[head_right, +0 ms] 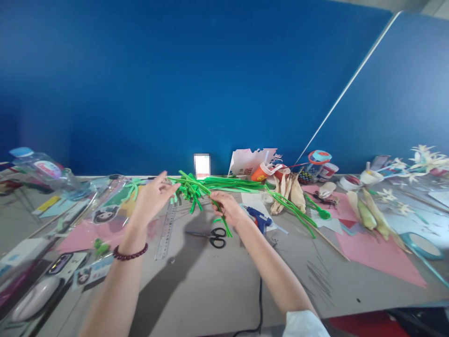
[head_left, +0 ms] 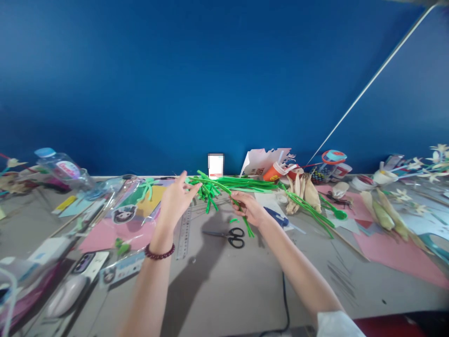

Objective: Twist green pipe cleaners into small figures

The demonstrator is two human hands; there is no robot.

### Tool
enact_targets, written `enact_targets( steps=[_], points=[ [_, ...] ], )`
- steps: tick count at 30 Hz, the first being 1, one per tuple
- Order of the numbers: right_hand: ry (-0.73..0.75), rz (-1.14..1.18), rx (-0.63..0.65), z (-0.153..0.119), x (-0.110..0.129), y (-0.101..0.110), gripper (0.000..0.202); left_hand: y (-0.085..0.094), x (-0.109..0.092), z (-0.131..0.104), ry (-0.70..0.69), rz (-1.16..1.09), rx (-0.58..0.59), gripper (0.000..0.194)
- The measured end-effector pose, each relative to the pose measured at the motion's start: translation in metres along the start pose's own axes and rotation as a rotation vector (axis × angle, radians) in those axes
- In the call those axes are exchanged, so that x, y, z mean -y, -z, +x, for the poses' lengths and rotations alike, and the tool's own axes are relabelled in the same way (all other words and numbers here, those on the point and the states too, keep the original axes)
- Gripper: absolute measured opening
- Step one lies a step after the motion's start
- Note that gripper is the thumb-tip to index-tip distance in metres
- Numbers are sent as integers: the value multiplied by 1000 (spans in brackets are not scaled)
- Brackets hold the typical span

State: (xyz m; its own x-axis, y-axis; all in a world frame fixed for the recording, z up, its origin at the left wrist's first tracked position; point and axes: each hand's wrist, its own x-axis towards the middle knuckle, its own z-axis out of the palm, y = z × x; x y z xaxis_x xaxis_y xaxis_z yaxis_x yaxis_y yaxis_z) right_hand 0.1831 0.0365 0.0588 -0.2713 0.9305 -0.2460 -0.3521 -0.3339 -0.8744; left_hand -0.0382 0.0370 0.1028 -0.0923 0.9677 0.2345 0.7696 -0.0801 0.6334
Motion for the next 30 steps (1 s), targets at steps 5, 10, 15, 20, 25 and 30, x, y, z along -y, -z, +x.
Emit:
enact_targets(
  steps=[5, 10, 15, 20, 25, 30],
  points=[
    [-18, 24, 36, -1, 0, 1, 30, -9, -3, 3, -434, 52, -201, 74],
    [-56, 8, 97, -1, -2, 3, 26, -27, -15, -2, -743, -21, 100, 31],
    [-67, -34, 120, -1, -2, 3, 27, -39, -20, -4, -702, -125, 283, 19],
    [-34, -72, 117, -4, 3, 2, 34, -35, -22, -6, -556, -309, 339, 17],
    [-14, -115, 132, -6, 3, 0, 35, -32, -26, -9, -388, -487, 503, 17],
    [40, -238, 81, -1, 0, 2, 33, -34, -25, -9, -358, -379, 435, 18]
  ],
)
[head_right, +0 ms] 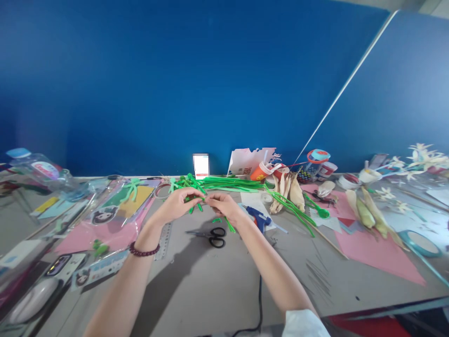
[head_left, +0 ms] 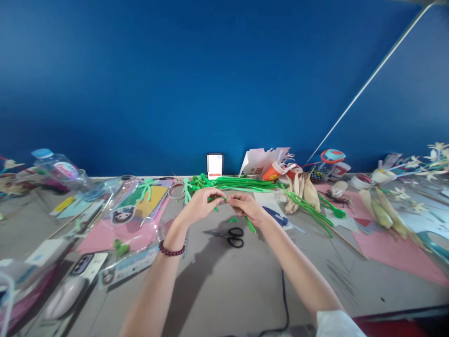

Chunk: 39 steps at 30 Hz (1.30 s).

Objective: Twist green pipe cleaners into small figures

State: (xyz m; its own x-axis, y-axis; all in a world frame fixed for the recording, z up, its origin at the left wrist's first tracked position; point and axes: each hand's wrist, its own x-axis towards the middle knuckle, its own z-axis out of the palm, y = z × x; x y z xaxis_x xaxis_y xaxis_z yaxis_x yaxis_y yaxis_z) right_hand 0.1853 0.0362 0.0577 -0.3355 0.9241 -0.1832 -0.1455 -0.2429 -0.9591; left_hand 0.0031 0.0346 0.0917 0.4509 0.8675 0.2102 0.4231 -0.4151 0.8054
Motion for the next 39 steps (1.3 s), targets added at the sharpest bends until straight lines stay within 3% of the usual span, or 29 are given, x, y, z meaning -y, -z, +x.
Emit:
enact_targets(
  steps=[9, 19, 26, 30, 33, 36, 39],
  points=[
    [162, -268, -141, 3, -6, 2, 25, -5, 5, 1, -95, 194, -111, 18],
    [579, -774, -268, -5, -1, -1, 7, -14, 4, 3, -74, 400, -143, 18],
    [802, -1121, -314, -14, 0, -7, 16, -16, 13, 11, 76, -38, -123, 20],
    [892, -1338, -265, -14, -1, -3, 22, -15, 14, 12, 222, -366, -120, 21],
    [927, -1374, -232, -13, -6, 1, 23, -12, 14, 10, 310, -501, -44, 21],
    [947, -1366, -239, -13, -8, 2, 24, -9, 15, 8, 308, -579, 50, 24],
    [932, -1302, -294, -14, -5, 0, 23, -8, 16, 7, 213, -512, 71, 28]
  ],
)
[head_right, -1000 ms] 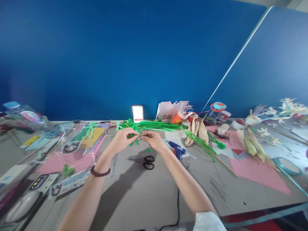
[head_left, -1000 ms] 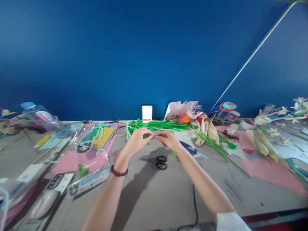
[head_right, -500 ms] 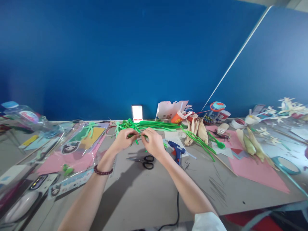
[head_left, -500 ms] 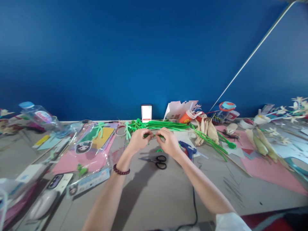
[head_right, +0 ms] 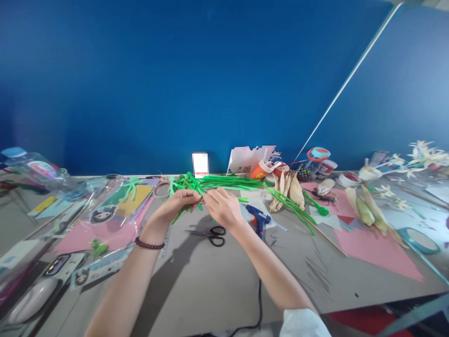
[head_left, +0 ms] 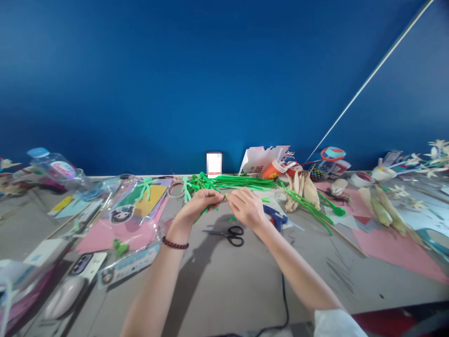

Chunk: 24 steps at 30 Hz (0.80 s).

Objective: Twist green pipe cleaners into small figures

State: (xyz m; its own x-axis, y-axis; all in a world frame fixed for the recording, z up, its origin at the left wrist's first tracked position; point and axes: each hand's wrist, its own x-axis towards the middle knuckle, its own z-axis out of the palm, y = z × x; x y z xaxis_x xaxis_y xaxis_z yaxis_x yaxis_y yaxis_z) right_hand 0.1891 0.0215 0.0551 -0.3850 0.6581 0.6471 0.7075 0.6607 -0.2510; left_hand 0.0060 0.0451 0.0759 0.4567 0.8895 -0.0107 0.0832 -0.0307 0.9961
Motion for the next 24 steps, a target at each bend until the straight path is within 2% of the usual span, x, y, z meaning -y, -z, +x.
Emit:
enact_targets(
  steps=[3, 7, 10, 13, 18, 24],
  points=[
    [-136, 139, -69, 5, 1, 4, 19, -2, -1, 0, -183, 282, -89, 26],
    [-338, 336, -100, 11, -1, 8, 10, -8, -5, -1, -546, 856, -276, 20],
    [-502, 426, -63, 12, -3, 10, 9, -13, -7, -3, -760, 1185, -370, 14],
    [-606, 529, -8, 13, -3, 11, 11, -17, -3, -2, -922, 1361, -407, 17],
    [-619, 560, -18, 14, -5, 11, 11, -19, 4, 1, -1037, 1441, -443, 18],
    [-494, 471, -46, 13, -6, 11, 7, -21, 4, 2, -983, 1433, -416, 18]
  ],
)
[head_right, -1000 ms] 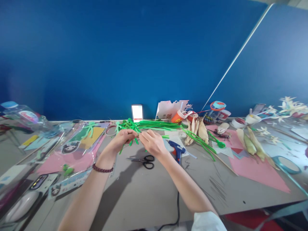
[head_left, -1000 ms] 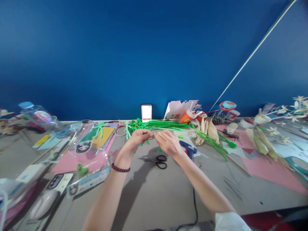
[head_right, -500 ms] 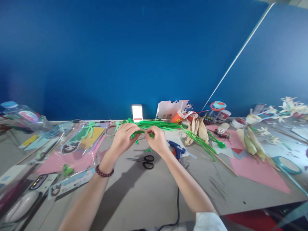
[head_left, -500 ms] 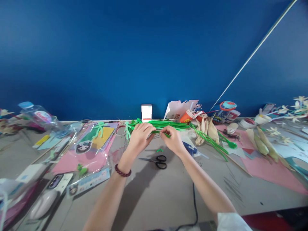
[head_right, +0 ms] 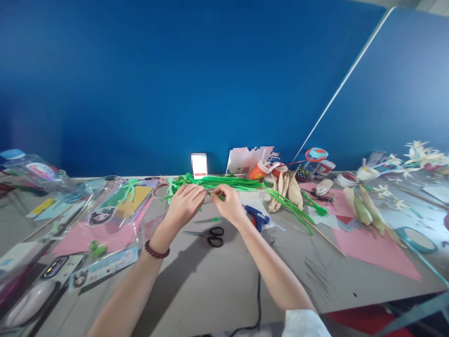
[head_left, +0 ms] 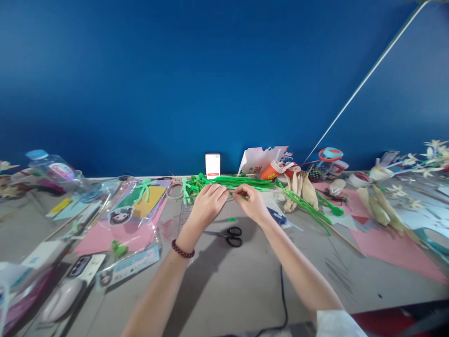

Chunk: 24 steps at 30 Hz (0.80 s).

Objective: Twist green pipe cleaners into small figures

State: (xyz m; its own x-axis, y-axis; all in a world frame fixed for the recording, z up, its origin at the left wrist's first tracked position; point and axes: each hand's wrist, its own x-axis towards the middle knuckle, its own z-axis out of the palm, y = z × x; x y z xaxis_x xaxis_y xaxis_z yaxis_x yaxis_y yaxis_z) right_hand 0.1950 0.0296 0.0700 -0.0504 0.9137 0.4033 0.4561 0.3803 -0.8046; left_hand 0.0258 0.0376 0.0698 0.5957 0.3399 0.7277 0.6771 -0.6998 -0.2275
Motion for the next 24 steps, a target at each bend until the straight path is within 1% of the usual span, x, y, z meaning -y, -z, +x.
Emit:
enact_targets(
  steps=[3, 6, 8, 12, 15, 18, 20, 22, 24],
  points=[
    [157, -105, -24, -3, 2, -1, 8, -1, -2, 1, 78, -82, 34, 18],
    [321, -246, -42, -5, 3, -1, 12, -1, -2, 1, 221, -229, 30, 16],
    [415, -377, -18, -6, 3, 0, 15, 0, -1, 1, 304, -359, 42, 14],
    [571, -574, 109, -5, 3, 5, 19, 5, 6, 1, 452, -683, 171, 15],
    [644, -588, 137, -5, 6, 6, 23, 11, 14, -1, 566, -946, 271, 18],
    [688, -504, 164, -7, 10, 5, 23, 18, 23, -5, 599, -1164, 380, 20],
    [676, -417, 168, -8, 12, 4, 22, 21, 28, -6, 590, -1229, 423, 21],
    [616, -311, 159, -8, 12, 4, 20, 23, 30, -7, 584, -1224, 436, 20],
    [507, -196, 144, -7, 11, 4, 17, 23, 30, -6, 576, -1170, 437, 19]
  ],
)
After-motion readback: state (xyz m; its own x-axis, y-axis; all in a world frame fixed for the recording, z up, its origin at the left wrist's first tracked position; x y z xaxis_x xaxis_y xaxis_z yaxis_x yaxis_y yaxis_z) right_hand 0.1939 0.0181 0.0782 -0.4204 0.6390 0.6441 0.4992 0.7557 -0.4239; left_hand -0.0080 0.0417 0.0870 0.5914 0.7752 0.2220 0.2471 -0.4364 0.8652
